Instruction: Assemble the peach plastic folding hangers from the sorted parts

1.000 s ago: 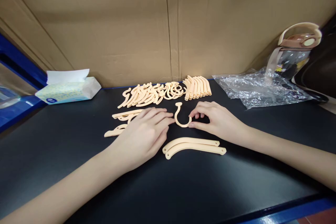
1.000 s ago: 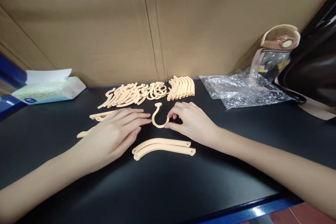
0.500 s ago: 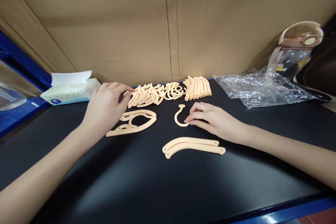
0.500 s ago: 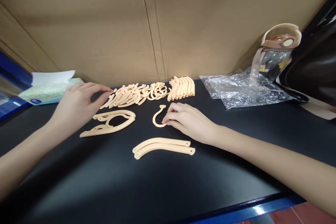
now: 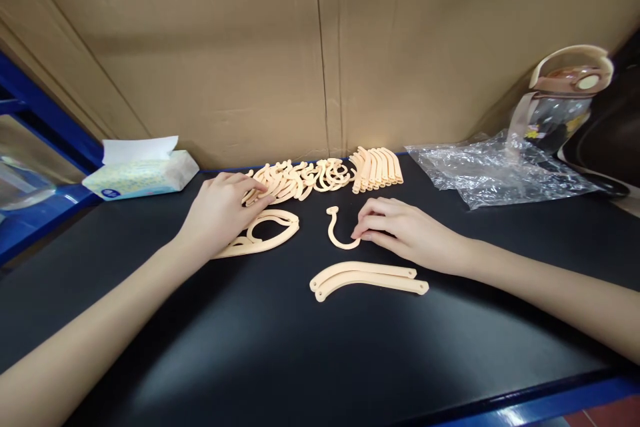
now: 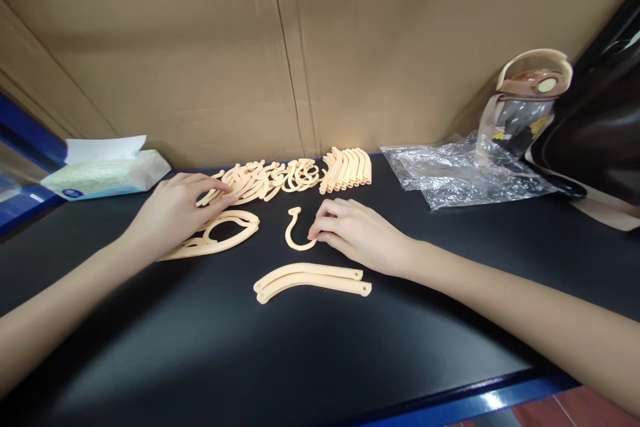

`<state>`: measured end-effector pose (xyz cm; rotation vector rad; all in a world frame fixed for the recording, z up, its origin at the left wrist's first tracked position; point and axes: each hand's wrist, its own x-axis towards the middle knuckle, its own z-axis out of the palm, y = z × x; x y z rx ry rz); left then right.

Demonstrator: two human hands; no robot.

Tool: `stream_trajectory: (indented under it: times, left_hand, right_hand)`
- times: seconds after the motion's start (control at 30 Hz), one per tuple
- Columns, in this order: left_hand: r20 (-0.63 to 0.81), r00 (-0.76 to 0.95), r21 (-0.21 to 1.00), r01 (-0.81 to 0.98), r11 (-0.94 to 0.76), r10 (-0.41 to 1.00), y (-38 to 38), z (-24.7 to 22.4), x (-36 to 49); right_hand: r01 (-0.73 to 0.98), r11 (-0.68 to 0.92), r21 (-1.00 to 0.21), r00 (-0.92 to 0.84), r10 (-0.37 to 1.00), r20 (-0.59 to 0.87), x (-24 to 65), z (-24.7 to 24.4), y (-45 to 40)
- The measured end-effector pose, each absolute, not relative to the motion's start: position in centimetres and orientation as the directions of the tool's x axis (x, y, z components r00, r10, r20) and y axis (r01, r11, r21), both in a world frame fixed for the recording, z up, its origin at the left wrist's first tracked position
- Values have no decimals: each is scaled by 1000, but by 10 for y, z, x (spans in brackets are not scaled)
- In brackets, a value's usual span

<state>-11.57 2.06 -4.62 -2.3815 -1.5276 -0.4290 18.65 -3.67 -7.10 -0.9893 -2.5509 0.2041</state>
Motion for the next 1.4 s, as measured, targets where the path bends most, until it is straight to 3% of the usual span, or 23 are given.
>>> stream_trajectory:
  times: [0.47,0.93,1.23,1.4]
  left_hand:
    - [403,424,-110,902,-417,811,20,-49,-112]
    - [469,446,-253,895,-368,762,16,-51,-109]
    - [368,622,-125,770,-626,691,8,-50,-94]
    - [331,663,-175,742,-647,671,2,-50,-87]
  right_hand:
    - [618,745,-252,-679,667,308,185,-68,-38]
    - [610,750,-258,-681,662,314,185,-70,-38]
    - [608,754,-248,-688,656,310,185,-69,-37]
    - [609,756,-241,-690,654,311,185,-69,-37]
